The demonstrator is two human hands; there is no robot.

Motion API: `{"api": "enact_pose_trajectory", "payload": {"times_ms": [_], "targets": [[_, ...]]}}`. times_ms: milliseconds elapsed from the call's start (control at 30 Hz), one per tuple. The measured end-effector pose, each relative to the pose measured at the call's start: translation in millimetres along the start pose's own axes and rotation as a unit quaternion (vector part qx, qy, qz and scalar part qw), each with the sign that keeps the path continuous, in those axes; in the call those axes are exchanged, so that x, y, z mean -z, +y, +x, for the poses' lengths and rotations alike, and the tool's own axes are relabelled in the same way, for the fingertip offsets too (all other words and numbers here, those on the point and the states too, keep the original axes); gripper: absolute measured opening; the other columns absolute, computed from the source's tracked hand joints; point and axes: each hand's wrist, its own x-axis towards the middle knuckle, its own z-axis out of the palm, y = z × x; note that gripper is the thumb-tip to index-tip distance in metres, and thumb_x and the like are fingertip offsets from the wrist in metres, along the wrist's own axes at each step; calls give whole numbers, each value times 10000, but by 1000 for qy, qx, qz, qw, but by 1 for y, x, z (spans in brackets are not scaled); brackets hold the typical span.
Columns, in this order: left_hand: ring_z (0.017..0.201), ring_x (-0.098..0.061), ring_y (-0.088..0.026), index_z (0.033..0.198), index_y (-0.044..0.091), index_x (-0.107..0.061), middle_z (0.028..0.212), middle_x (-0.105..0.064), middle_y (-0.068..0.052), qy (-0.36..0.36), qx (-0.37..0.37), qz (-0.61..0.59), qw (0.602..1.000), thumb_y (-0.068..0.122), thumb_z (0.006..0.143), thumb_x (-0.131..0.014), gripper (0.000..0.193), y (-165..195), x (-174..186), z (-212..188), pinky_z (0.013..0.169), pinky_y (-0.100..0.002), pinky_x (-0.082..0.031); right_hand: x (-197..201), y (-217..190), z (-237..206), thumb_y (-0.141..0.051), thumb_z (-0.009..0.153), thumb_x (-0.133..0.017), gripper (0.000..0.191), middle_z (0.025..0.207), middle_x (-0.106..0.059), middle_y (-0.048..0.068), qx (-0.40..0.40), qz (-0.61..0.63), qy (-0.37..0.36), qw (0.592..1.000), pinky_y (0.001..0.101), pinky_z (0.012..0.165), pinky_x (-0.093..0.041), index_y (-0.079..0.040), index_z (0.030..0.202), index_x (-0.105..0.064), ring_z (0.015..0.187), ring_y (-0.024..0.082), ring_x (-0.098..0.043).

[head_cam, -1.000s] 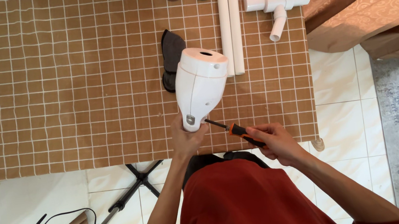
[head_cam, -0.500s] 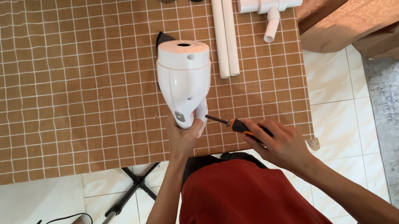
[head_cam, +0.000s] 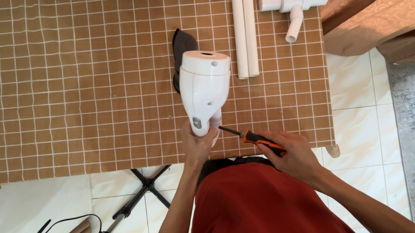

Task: The person services a handheld vacuum cleaner on a table. They unscrew the vacuum body with a screwdriver, remove the dust cup and filter, reattach the dust cup, connect the extension tube and floor head, and finally reach toward a standing fan.

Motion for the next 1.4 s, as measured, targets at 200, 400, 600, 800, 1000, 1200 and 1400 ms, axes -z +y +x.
{"api": "enact_pose_trajectory", "payload": {"times_ms": [200, 400, 600, 800, 1000, 1200, 1400], "targets": [[631, -644, -135, 887, -29, -700, 736, -702, -86, 11, 91, 18, 996, 43, 761, -752, 154, -3, 1, 1, 535, -289, -485, 5, -9, 8, -246, 895, -762, 338, 832, -742, 93, -102, 24, -57, 993, 336, 580, -566, -82, 1189, -739, 612, 201, -691], [717, -681, -140, 917, -37, -709, 833, -718, -84, 44, 71, -42, 996, -4, 757, -733, 165, -20, 3, 6, 619, -288, -552, 12, -5, 7, -221, 863, -765, 354, 857, -738, 83, -19, -18, -19, 999, 319, 610, -583, -109, 1198, -745, 669, 205, -705], [860, -684, -152, 1079, -7, -645, 982, -688, -73, 96, 86, -140, 982, -58, 743, -658, 340, -28, 22, 13, 735, -295, -581, 2, 60, -13, -228, 919, -760, 328, 894, -760, 90, -195, 160, -18, 967, 338, 646, -530, -116, 1227, -756, 741, 232, -658], [848, -717, -184, 1095, -31, -706, 994, -735, -116, 70, 189, -132, 971, -50, 728, -586, 386, -29, 51, 11, 700, -330, -581, -30, 121, -25, -224, 1043, -526, 257, 1251, -663, 130, -280, 697, 72, 656, 424, 924, -554, -82, 1255, -550, 1082, 216, -688], [740, -691, -189, 1054, -68, -704, 904, -726, -123, -3, 244, -61, 968, -7, 774, -638, 295, -48, 78, -1, 651, -329, -576, -56, 150, -15, -192, 986, -637, 215, 1115, -683, 117, -311, 628, 117, 704, 476, 956, -580, -117, 1178, -577, 1063, 249, -700], [645, -716, -212, 921, -89, -716, 797, -756, -129, -102, 292, -8, 951, 6, 739, -647, 217, -47, 85, 5, 604, -341, -593, -53, 176, 10, -216, 840, -814, 338, 884, -702, 187, -252, -20, 190, 949, 442, 689, -572, 21, 1002, -636, 765, 311, -711], [583, -669, -213, 901, -75, -672, 729, -695, -135, -184, 304, 52, 933, 35, 752, -659, 186, -38, 81, 29, 527, -345, -541, -56, 170, 36, -223, 849, -837, 434, 985, -624, 227, -223, -77, 233, 943, 491, 733, -535, 53, 1034, -558, 855, 382, -648]]}}
